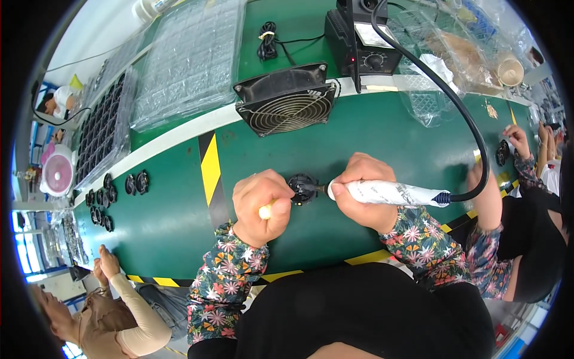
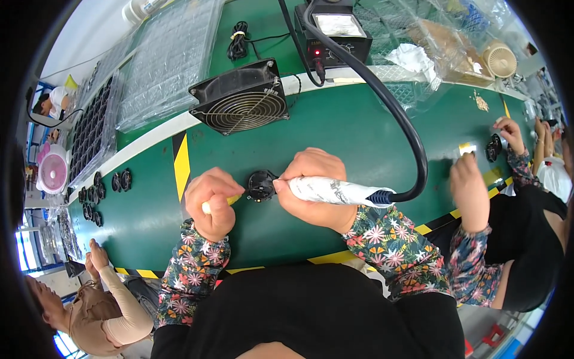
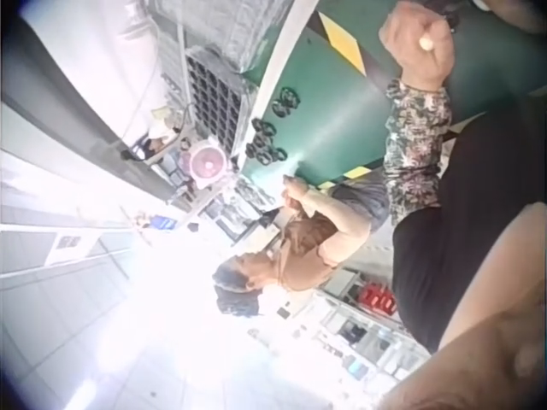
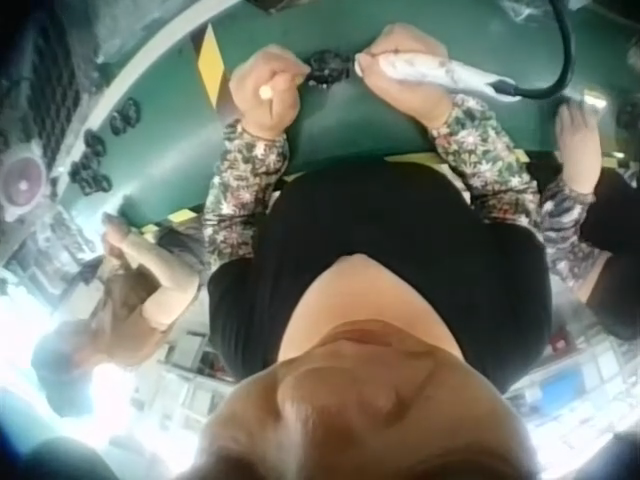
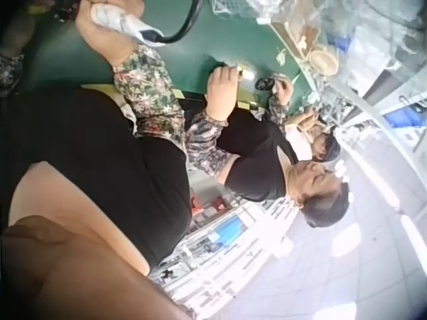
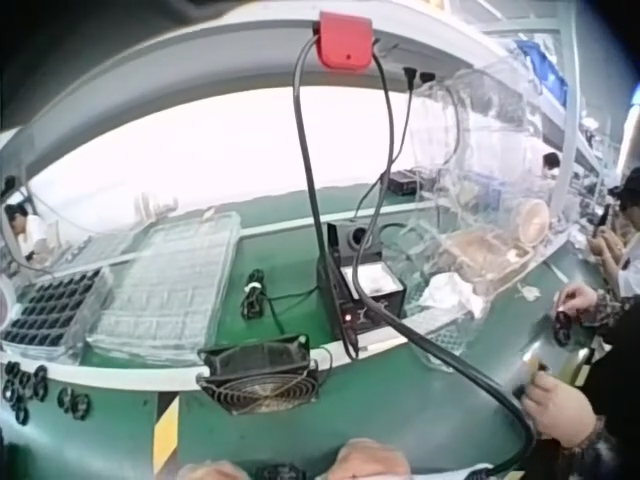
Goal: The person solders electronic wires onto small circular electronic circuit boards using a soldering iron and solder wire.
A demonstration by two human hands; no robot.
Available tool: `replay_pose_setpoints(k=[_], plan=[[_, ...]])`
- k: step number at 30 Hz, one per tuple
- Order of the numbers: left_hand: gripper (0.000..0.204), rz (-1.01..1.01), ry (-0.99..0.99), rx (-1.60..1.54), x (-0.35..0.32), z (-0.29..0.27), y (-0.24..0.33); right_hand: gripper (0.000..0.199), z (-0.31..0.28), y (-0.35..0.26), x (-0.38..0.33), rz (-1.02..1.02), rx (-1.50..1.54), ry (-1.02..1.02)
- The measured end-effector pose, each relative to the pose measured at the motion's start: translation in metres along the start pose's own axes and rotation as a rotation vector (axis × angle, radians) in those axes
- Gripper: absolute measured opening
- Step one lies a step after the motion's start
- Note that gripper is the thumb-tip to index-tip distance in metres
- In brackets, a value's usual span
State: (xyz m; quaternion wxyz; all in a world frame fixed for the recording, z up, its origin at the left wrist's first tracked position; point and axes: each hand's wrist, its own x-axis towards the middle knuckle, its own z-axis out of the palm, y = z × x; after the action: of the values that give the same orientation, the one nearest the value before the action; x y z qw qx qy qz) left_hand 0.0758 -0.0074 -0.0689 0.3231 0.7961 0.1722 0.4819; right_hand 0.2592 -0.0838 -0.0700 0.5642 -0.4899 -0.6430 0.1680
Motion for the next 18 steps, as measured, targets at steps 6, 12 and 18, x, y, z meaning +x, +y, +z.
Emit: replay_pose_setpoints(k=[6,12,18], plan=[[0.039,-0.048,-0.042,0.061,-0.0012,0.0024,0.0008,0.012,0.0023,0.0013,0.0005,0.009,0.018,-0.002],[0.031,-0.045,0.022,-0.020,-0.0012,0.0029,-0.0028,0.013,0.0031,0.0007,0.0016,-0.006,-0.003,-0.010],[0.031,-0.058,0.038,-0.022,-0.0015,0.0028,-0.0027,0.013,0.0046,0.0021,0.0016,-0.007,0.002,-0.013]])
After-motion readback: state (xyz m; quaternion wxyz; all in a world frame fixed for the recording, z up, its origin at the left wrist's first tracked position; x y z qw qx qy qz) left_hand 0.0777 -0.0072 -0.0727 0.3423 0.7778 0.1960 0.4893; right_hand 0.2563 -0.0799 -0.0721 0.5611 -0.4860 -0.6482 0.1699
